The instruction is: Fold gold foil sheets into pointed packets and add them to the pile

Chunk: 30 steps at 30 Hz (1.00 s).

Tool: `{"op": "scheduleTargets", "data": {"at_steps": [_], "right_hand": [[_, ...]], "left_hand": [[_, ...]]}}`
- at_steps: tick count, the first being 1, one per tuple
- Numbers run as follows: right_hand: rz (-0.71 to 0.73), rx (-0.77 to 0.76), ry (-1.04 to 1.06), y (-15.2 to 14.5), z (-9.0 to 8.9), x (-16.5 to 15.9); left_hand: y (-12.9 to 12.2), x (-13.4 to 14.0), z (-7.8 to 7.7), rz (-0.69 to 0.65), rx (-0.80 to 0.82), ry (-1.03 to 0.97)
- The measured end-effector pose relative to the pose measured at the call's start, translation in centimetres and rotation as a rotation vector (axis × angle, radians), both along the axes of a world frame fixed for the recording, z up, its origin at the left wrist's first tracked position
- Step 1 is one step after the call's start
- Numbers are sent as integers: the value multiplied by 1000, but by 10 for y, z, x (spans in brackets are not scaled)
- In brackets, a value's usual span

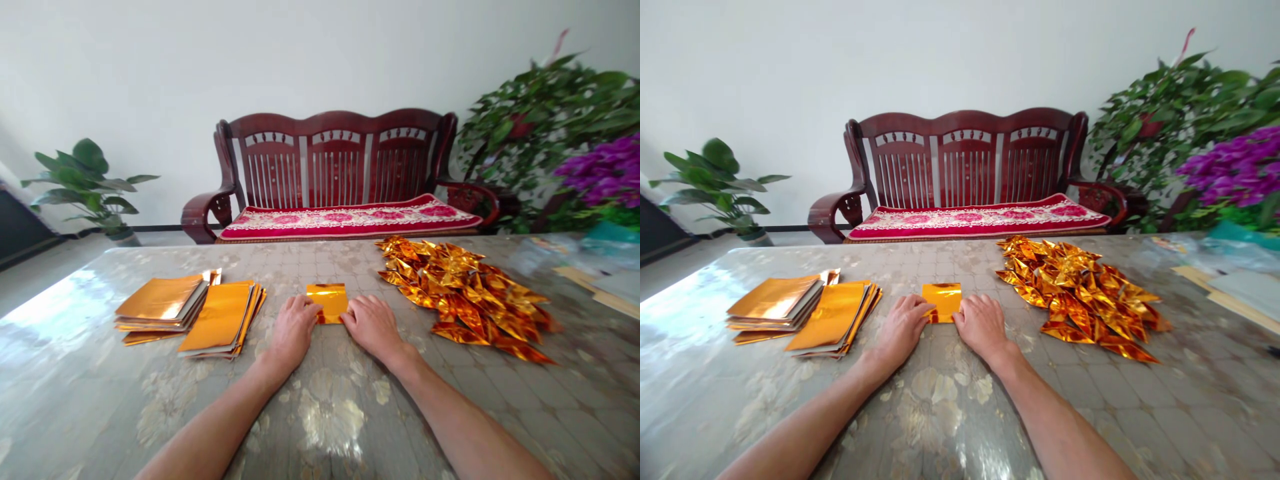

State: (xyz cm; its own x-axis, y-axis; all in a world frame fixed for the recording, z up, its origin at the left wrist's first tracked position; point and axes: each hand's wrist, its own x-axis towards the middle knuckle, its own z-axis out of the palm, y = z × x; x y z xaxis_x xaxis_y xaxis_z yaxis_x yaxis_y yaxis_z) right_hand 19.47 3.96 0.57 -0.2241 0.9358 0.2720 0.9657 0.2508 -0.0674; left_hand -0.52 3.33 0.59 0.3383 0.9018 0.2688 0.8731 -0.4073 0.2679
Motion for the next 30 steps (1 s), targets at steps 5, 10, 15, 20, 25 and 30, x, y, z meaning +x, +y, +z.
{"op": "scheduleTargets", "data": {"at_steps": [5,10,15,20,25,30], "right_hand": [[-25,-2,48,-1,-1,0],[7,66,61,-3,-1,-2],[252,103,-20,-12,1,-8],[315,60,-104,-26,2,-18],[235,51,-243,-36,0,-25],[159,12,-286,-39,6,-20]], "left_hand": [[-6,6,1,-160,-42,72],[-15,12,7,-181,-36,266],[-22,19,5,-149,8,333],[-28,25,5,-128,6,369],[-36,26,2,-92,26,397],[-39,22,0,-37,53,438]]}}
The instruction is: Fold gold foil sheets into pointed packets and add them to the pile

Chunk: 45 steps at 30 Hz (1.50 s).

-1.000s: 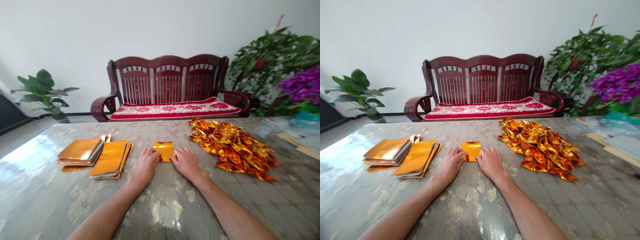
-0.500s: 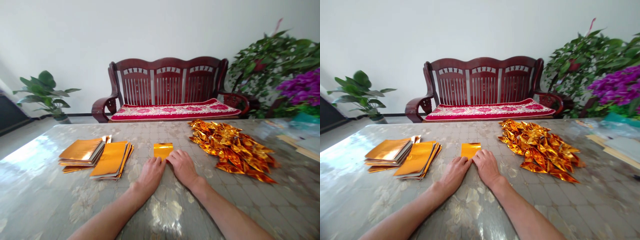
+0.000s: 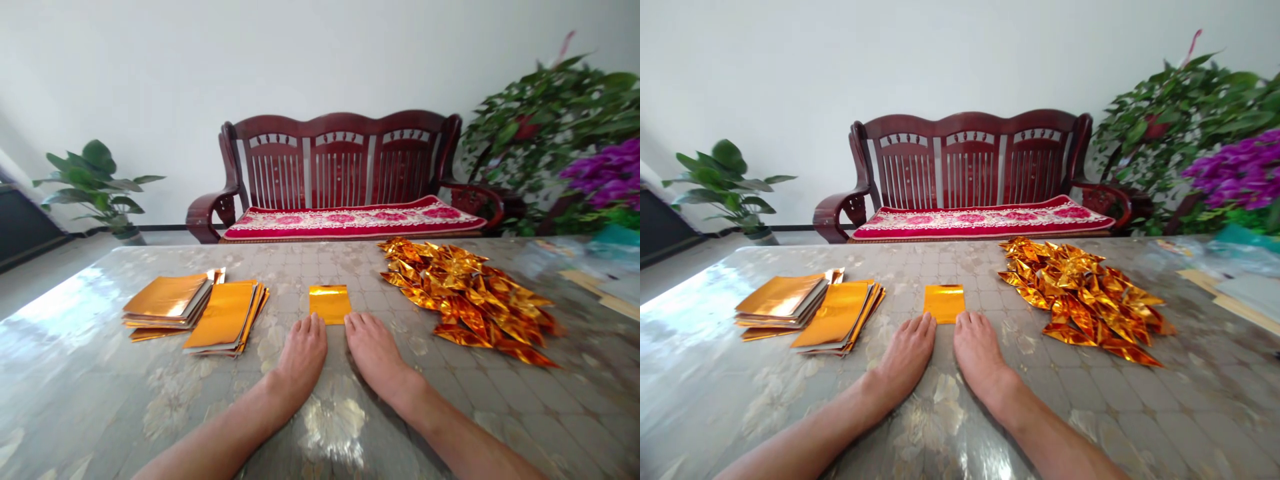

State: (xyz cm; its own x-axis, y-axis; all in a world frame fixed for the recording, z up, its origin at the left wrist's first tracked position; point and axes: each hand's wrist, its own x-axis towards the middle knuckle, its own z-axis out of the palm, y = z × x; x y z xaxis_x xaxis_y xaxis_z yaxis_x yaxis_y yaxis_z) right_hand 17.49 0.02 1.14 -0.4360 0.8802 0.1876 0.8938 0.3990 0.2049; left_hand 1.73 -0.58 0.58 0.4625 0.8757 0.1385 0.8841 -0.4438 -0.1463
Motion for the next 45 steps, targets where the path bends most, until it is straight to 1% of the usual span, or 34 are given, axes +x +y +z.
{"op": "scheduleTargets", "data": {"at_steps": [5,10,13,16,18,20,22,24,26,29,32,35,39,45], "right_hand": [[-49,-48,-9,0,9,5],[-80,-52,15,4,8,11],[-89,-30,84,7,5,17],[-117,13,207,12,3,24],[-87,42,276,14,3,27],[-14,43,315,16,2,27],[57,18,321,17,1,27],[88,0,309,17,0,26],[92,0,294,17,-2,25],[75,16,275,17,-4,23],[69,31,260,16,-5,21],[81,39,262,16,-6,20],[94,39,278,15,-9,19],[114,23,271,12,-8,15]], "left_hand": [[-1,-6,3,37,5,78],[1,-11,4,30,-5,58],[6,-13,5,32,-44,11],[11,-17,5,29,-70,-38],[13,-19,5,32,-63,-58],[15,-20,4,33,-51,-83],[18,-22,4,37,-47,-117],[22,-24,6,53,-55,-159],[26,-26,9,91,-65,-206],[31,-28,12,191,-40,-252],[31,-27,11,278,-10,-272],[31,-24,10,326,-42,-326],[34,-23,6,356,-74,-418],[39,-26,-3,317,-89,-539]]}}
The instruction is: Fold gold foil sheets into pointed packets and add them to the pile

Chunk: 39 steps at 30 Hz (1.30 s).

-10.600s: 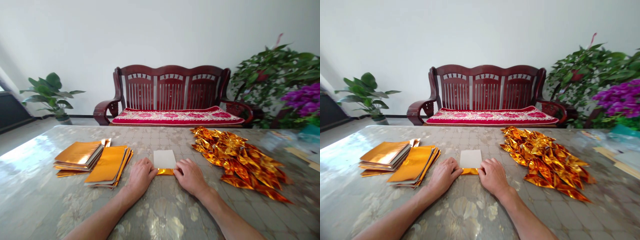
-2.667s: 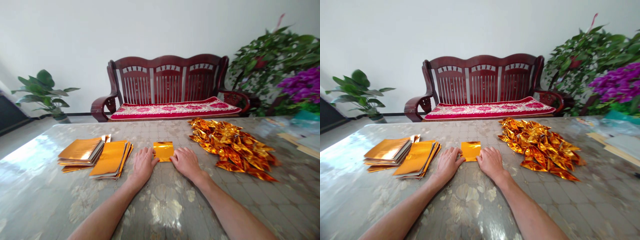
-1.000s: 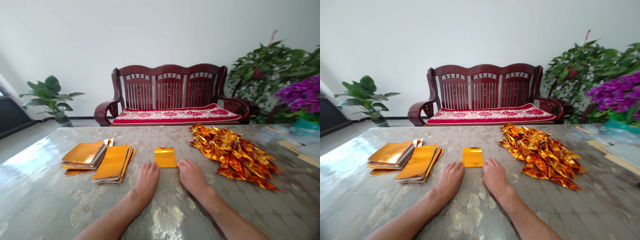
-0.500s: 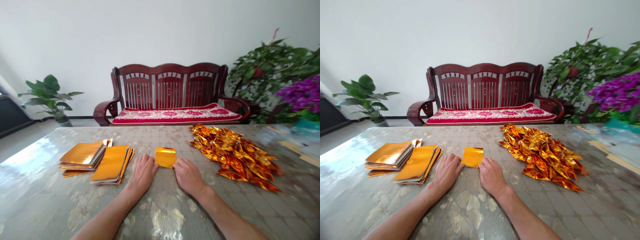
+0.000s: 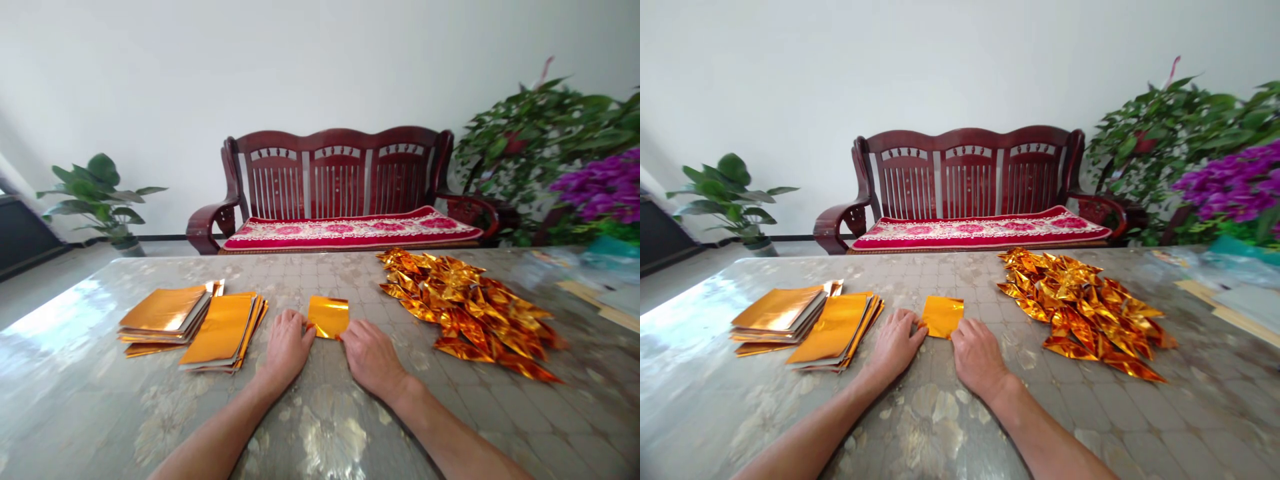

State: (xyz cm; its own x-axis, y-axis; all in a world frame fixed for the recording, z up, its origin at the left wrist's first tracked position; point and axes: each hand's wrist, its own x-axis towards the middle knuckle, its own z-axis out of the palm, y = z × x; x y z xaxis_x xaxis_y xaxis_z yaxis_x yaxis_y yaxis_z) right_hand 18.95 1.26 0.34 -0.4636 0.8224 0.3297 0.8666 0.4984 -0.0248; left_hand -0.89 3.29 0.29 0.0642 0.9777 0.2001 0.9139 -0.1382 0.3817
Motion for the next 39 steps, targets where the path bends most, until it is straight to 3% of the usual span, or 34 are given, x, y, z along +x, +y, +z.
{"op": "scheduleTargets", "data": {"at_steps": [8,13,22,25,28,33,36,39], "right_hand": [[0,0,-7,-2,1,-5],[4,-3,-9,-2,1,-6],[4,27,4,-2,-2,-8],[23,29,28,0,-5,-9],[80,66,124,1,-5,-11],[238,265,421,-4,1,-11],[327,347,486,-8,4,-11],[298,261,420,-10,4,-13]], "left_hand": [[4,0,-5,0,-3,-225],[8,-2,-11,-25,94,-395],[16,6,-25,55,-7,-1131],[12,11,-23,-8,-33,-1229],[6,12,-18,-48,99,-1104],[-5,1,-8,-183,479,-514],[-11,-3,-3,-302,476,-231],[-15,0,-1,-336,406,-119]]}}
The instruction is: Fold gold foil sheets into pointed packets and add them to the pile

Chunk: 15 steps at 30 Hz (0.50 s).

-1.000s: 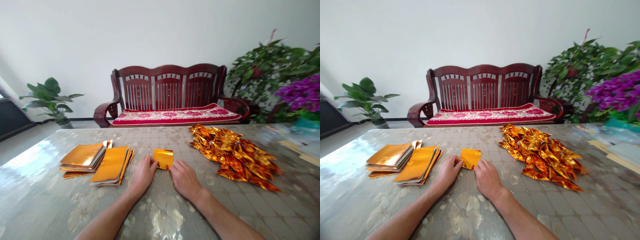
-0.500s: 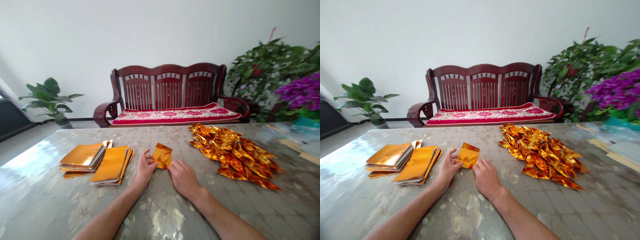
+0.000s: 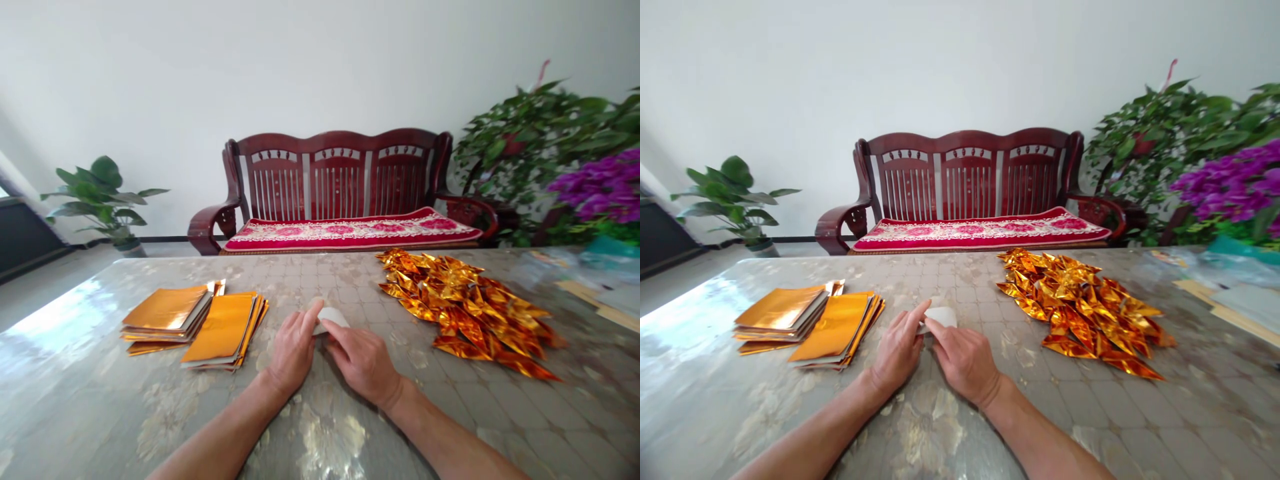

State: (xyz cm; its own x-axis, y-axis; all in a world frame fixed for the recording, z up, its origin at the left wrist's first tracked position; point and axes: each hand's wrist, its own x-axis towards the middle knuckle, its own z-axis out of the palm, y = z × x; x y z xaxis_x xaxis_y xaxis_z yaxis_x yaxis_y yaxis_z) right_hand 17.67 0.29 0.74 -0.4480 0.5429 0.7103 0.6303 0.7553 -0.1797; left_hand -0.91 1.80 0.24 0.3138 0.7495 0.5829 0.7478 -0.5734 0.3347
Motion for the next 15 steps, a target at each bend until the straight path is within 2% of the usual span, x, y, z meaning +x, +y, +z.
{"op": "scheduleTargets", "data": {"at_steps": [3,7,10,15], "right_hand": [[-98,-155,-75,0,0,-2],[-181,-257,3,1,1,0],[-209,-350,55,4,0,3],[-210,-506,160,12,-6,7]], "left_hand": [[-2,5,-3,-37,-57,21],[-2,7,-10,-125,-102,-20],[2,4,-9,-109,-120,-32],[13,-7,1,-45,-124,105]]}}
